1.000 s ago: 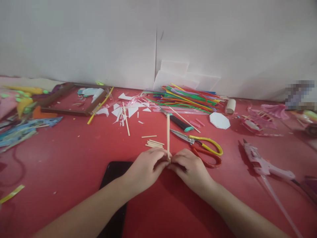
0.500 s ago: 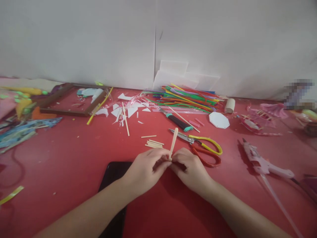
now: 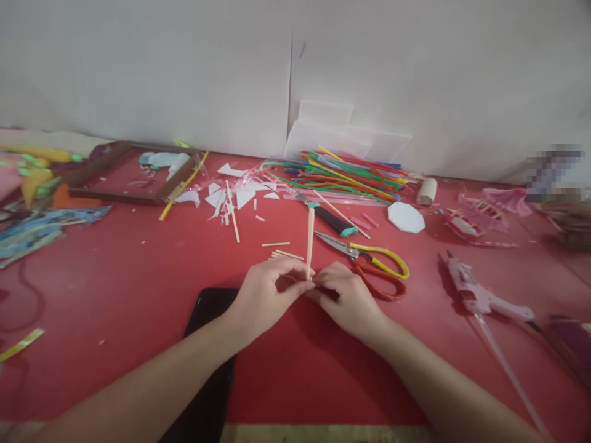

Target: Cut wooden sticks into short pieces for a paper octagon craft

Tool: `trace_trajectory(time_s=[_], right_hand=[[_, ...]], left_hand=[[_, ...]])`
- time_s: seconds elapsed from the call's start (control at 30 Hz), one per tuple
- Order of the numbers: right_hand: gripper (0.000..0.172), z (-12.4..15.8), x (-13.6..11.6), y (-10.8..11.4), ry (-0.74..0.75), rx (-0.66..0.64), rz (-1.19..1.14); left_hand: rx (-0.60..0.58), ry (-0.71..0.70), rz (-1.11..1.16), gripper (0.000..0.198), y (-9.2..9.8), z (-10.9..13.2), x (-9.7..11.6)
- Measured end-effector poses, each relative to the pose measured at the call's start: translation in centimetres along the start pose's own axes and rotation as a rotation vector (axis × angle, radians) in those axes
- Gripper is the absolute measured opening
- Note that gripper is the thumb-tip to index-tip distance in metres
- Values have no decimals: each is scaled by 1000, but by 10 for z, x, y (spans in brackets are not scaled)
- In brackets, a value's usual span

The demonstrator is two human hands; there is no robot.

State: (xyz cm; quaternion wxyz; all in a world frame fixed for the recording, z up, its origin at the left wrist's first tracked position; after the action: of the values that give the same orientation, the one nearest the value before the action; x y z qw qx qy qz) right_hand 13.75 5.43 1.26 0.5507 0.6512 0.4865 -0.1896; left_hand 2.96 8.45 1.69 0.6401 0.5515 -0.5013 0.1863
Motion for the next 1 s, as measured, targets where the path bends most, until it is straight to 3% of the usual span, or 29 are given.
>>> trace_trajectory(time_s=[0.23,0.53,0.8,1.0], right_hand=[[14,3,5,0,-38,-95,42],[17,2,3,1,-1,-44,52],[13,2,-6,3,75,-25,36],[15,2,-4,3,43,-22,-6]], left_hand=[[-18,7,25,6,-3,-2,-4],[-15,-11,-43,3,0,-1,-2],[-11,-111,-142,5,1,0,7],[-40,-126,-162,4,-3,1,8]])
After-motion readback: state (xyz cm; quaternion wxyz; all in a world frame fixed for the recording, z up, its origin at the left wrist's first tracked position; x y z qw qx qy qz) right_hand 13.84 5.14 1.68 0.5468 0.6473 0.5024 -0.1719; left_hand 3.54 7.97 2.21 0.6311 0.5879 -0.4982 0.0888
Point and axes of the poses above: each hand's wrist, its own z-axis away from the middle knuckle, its own y-axis out of the back of the hand, x = y × z, the point moved 10 cm from there along -z, towards the middle knuckle, and after that the axes turned 9 degrees about -z, right-handed, at the moved point
